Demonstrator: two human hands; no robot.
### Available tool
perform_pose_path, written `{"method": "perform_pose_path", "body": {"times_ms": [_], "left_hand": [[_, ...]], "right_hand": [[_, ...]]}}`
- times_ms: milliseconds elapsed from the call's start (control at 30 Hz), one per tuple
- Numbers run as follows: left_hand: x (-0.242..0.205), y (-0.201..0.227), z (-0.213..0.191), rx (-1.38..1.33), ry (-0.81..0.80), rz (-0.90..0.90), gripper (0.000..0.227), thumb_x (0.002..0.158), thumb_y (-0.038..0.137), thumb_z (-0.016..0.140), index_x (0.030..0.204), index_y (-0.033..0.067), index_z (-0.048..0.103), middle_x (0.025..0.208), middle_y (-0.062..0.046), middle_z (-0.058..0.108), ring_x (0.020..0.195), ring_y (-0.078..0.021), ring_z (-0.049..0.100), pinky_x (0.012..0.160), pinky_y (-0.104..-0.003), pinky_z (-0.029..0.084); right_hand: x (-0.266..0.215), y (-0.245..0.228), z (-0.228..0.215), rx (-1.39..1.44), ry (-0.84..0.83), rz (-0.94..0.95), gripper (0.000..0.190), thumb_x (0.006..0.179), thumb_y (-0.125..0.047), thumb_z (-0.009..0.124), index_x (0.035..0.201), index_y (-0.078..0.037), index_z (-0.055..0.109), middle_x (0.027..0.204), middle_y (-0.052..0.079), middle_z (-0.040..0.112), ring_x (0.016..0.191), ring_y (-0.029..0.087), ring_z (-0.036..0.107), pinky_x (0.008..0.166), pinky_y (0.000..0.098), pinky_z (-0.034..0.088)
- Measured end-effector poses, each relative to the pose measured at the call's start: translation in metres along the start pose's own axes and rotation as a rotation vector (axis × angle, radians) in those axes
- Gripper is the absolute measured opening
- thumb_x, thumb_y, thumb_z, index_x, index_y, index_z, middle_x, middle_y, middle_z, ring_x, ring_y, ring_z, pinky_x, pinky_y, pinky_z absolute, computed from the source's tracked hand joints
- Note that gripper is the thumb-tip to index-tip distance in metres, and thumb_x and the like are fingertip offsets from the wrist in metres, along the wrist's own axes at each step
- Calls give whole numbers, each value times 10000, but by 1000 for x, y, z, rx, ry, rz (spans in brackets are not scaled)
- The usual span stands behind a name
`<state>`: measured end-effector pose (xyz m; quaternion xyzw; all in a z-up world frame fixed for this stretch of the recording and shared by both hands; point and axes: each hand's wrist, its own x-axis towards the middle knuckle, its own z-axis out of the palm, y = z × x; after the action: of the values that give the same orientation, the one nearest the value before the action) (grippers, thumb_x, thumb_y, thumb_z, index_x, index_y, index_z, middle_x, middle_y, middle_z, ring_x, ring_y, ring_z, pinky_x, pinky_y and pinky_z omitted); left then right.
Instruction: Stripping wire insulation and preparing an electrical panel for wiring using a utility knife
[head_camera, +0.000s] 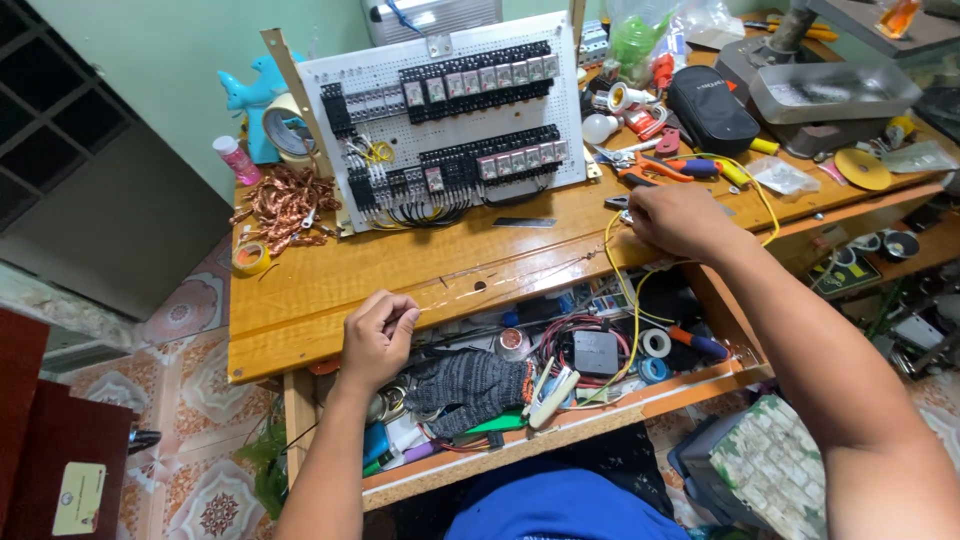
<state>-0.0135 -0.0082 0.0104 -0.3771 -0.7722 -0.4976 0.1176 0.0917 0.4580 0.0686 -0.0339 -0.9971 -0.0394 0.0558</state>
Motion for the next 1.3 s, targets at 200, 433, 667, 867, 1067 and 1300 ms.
{"method": "perform_pose_path", "body": {"times_ms": [200, 433, 667, 867, 1067, 1300], "left_hand": [[-2, -4, 0, -19, -32, 37, 57, 931, 120, 710, 879, 142, 721, 691, -44, 607, 494, -229, 558, 509, -312, 475], [-2, -7, 1, -13, -19, 48, 49, 930, 128, 710, 886, 145, 721, 697, -42, 614, 518, -236, 572, 526, -315, 489], [-4, -12, 2, -30, -20, 45, 46, 926, 121, 705, 880, 127, 710, 678, -52, 602, 531, -241, 592, 542, -327, 504], [-3, -6, -1, -8, -91, 52, 69, 948, 81, 646, 886, 62, 669, 823, -40, 608, 647, -153, 504, 570, -290, 381], [-3, -2, -5, -51, -118, 31, 78, 962, 93, 636, 902, 66, 678, 821, -26, 594, 596, -129, 463, 549, -280, 354], [-3, -9, -9, -56, -71, 16, 87, 967, 97, 652, 893, 64, 683, 819, -26, 602, 554, -106, 412, 506, -260, 311]], "right_hand": [[64, -27, 30, -15, -20, 29, 257, 959, -397, 544, 948, -157, 634, 800, 110, 696, 839, 348, 736, 719, 490, 580], [50, -90, 27, -7, 232, -357, 134, 933, -305, 577, 901, -177, 553, 713, 71, 603, 728, 329, 705, 619, 450, 558], [-54, -92, -20, 156, 130, -383, 106, 913, -242, 619, 977, -161, 593, 770, 82, 673, 788, 333, 728, 628, 454, 580], [-70, -8, 11, 204, -38, 124, 56, 903, -283, 607, 901, -254, 655, 799, 9, 732, 738, 262, 688, 688, 421, 482], [-23, 0, 4, 13, -78, 269, 324, 1020, -416, 511, 1030, -126, 653, 953, 157, 753, 882, 446, 688, 683, 545, 499], [49, -10, 9, 84, 123, 248, 257, 1021, -270, 507, 928, -74, 645, 887, 186, 717, 782, 479, 634, 606, 547, 431]]}}
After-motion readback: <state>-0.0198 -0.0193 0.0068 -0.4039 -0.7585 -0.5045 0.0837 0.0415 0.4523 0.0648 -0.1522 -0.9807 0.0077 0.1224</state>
